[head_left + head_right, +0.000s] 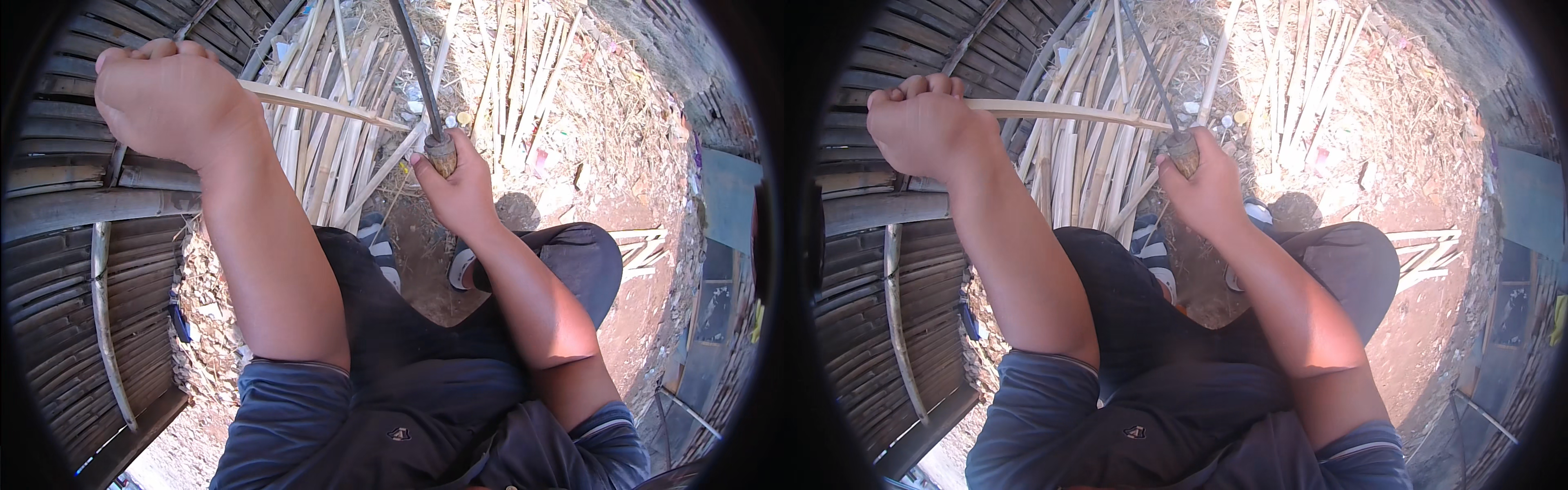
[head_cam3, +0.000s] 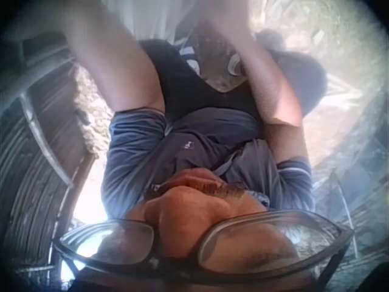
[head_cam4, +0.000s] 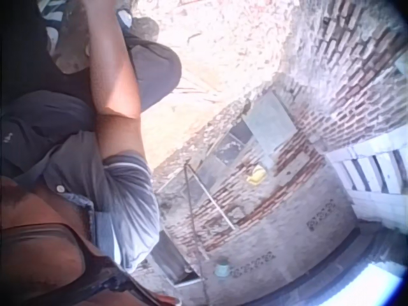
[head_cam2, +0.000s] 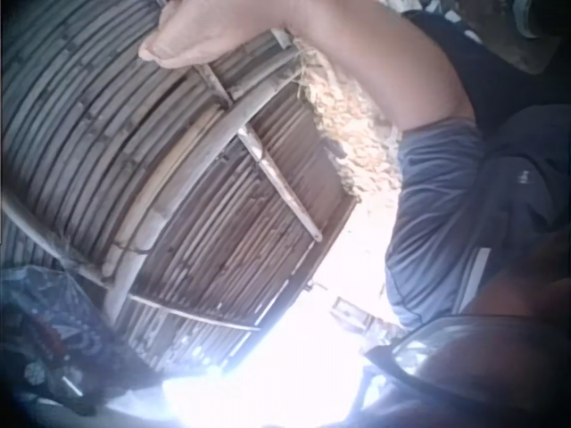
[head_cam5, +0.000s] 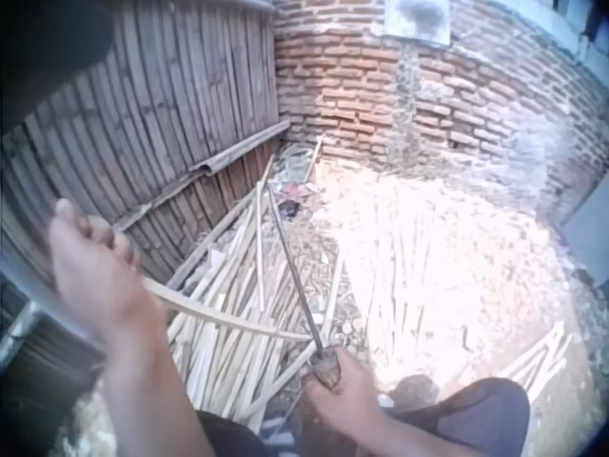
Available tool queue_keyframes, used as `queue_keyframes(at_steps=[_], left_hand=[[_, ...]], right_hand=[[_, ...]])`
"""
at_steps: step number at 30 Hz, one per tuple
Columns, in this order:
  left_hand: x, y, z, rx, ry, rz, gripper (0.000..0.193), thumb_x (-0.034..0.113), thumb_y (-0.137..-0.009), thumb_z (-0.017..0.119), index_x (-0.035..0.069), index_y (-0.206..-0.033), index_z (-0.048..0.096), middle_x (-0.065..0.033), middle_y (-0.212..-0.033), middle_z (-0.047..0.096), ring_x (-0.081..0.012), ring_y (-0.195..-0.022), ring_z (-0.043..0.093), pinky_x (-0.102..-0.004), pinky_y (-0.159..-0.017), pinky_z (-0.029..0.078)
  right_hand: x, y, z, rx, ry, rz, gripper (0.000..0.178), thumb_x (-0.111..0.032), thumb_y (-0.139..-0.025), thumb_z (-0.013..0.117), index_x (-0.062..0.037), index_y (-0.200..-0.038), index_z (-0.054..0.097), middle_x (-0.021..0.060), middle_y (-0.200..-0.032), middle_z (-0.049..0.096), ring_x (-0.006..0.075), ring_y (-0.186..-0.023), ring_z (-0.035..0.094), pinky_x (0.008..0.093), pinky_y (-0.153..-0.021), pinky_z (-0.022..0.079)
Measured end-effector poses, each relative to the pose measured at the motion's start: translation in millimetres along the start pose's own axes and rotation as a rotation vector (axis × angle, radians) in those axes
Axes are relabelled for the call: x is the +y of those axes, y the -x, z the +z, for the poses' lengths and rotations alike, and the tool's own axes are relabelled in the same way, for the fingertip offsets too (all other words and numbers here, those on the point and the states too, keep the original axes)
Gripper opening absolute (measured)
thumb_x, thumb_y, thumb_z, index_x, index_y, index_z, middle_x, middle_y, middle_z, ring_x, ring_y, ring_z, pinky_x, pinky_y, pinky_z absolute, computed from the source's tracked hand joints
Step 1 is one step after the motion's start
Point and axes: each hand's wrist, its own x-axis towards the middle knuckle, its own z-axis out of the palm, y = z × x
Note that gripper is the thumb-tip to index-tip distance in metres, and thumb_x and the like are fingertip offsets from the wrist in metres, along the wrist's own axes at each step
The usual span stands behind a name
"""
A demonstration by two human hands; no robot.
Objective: The person scrapes thin strips of bamboo with a large blade.
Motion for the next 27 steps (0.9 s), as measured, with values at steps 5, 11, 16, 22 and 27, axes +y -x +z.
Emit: queue_keyframes(at_steps=[5, 11, 16, 22, 27], left_hand=[[-4, -1, 0, 0.008, -0.046, -0.015, 0.007, 0.008, -0.097, 0.035, 0.007, -0.09, 0.036, -0.0039, -0.074, 0.039, -0.0161, -0.06, 0.035, -0.0304, -0.059, 0.036], [-1, 3, -1, -0.033, 0.036, -0.024, 0.009, 0.008, -0.096, 0.034, 0.008, -0.088, 0.034, -0.0036, -0.073, 0.037, -0.0159, -0.06, 0.032, -0.0315, -0.057, 0.031], [-1, 1, 2, -0.064, 0.044, 0.004, 0.009, 0.009, -0.096, 0.034, 0.009, -0.087, 0.034, -0.0024, -0.07, 0.034, -0.0152, -0.059, 0.031, -0.0317, -0.056, 0.028], [-4, 0, 0, -0.065, 0.065, -0.014, 0.009, 0.008, -0.096, 0.035, 0.009, -0.087, 0.034, -0.0017, -0.07, 0.035, -0.0143, -0.059, 0.03, -0.0323, -0.056, 0.026], [-4, 2, 0, -0.07, 0.063, 0.011, 0.01, 0.008, -0.095, 0.036, 0.01, -0.086, 0.034, -0.0012, -0.07, 0.035, -0.014, -0.059, 0.029, -0.0322, -0.056, 0.026]], right_hand=[[93, 5, 25, -0.12, 0.477, 0.049, 0.039, -0.018, -0.089, 0.077, 0.0024, -0.119, 0.062, 0.0253, -0.086, 0.072, 0.0428, -0.086, 0.074, 0.0467, -0.079, 0.056], [46, 1, 14, -0.108, 0.342, 0.073, 0.038, -0.02, -0.09, 0.078, 0.0018, -0.117, 0.064, 0.022, -0.085, 0.073, 0.0374, -0.08, 0.073, 0.0423, -0.076, 0.056], [-4, 3, 2, 0.046, 0.082, -0.069, 0.044, -0.02, -0.089, 0.077, 0.0042, -0.123, 0.062, 0.0286, -0.088, 0.073, 0.0467, -0.085, 0.074, 0.0516, -0.075, 0.057], [82, 3, 25, -0.183, 0.525, 0.171, 0.045, -0.022, -0.09, 0.075, 0.0053, -0.124, 0.062, 0.031, -0.105, 0.074, 0.0469, -0.101, 0.073, 0.0495, -0.091, 0.056], [80, -12, 13, -0.064, 0.405, 0.226, 0.044, -0.027, -0.092, 0.074, 0.0045, -0.122, 0.063, 0.0282, -0.103, 0.075, 0.042, -0.098, 0.074, 0.0481, -0.089, 0.056]])
